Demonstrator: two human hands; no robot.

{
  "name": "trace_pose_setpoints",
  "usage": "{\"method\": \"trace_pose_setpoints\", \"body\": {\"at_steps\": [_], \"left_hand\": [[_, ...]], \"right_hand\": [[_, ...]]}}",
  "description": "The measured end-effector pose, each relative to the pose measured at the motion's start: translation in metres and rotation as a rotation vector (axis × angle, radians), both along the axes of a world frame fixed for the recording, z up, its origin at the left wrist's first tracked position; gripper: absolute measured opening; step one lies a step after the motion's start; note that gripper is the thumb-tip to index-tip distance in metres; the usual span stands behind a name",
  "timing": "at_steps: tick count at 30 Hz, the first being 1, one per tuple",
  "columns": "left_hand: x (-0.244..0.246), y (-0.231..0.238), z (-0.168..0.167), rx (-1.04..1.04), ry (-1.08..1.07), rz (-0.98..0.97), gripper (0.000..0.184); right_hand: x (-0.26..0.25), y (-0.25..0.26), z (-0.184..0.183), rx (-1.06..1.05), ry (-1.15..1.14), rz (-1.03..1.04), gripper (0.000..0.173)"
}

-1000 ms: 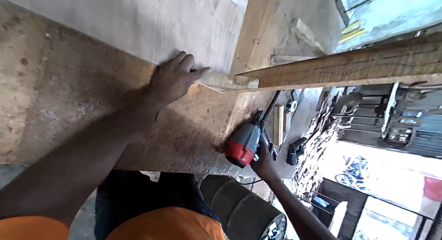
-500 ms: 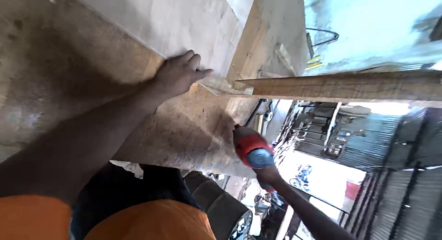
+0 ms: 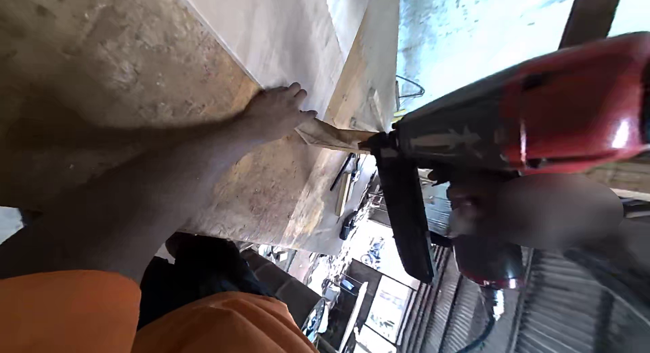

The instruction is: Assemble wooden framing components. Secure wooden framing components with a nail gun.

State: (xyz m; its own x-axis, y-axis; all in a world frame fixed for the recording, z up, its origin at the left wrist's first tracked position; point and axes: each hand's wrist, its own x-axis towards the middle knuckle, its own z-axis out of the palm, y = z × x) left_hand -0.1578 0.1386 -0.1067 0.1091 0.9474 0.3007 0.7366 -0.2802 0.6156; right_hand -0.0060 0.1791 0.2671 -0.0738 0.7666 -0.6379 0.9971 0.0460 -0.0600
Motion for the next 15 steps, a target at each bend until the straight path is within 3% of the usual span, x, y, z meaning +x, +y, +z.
{"method": "trace_pose_setpoints", "body": {"at_steps": [3, 6, 15], "left_hand": [[0.000, 0.001, -0.002, 0.010, 0.006, 0.004, 0.049], [-0.001, 0.001, -0.003, 0.013, -0.003, -0.005, 0.048], [-0.001, 0.001, -0.003, 0.014, 0.016, 0.005, 0.049]], "right_hand": [[0.017, 0.028, -0.015, -0.087, 0.092, -0.028, 0.013], [-0.009, 0.007, -0.031, 0.025, 0.002, -0.032, 0.014], [-0.014, -0.005, -0.045, 0.075, -0.016, -0.074, 0.016]]}}
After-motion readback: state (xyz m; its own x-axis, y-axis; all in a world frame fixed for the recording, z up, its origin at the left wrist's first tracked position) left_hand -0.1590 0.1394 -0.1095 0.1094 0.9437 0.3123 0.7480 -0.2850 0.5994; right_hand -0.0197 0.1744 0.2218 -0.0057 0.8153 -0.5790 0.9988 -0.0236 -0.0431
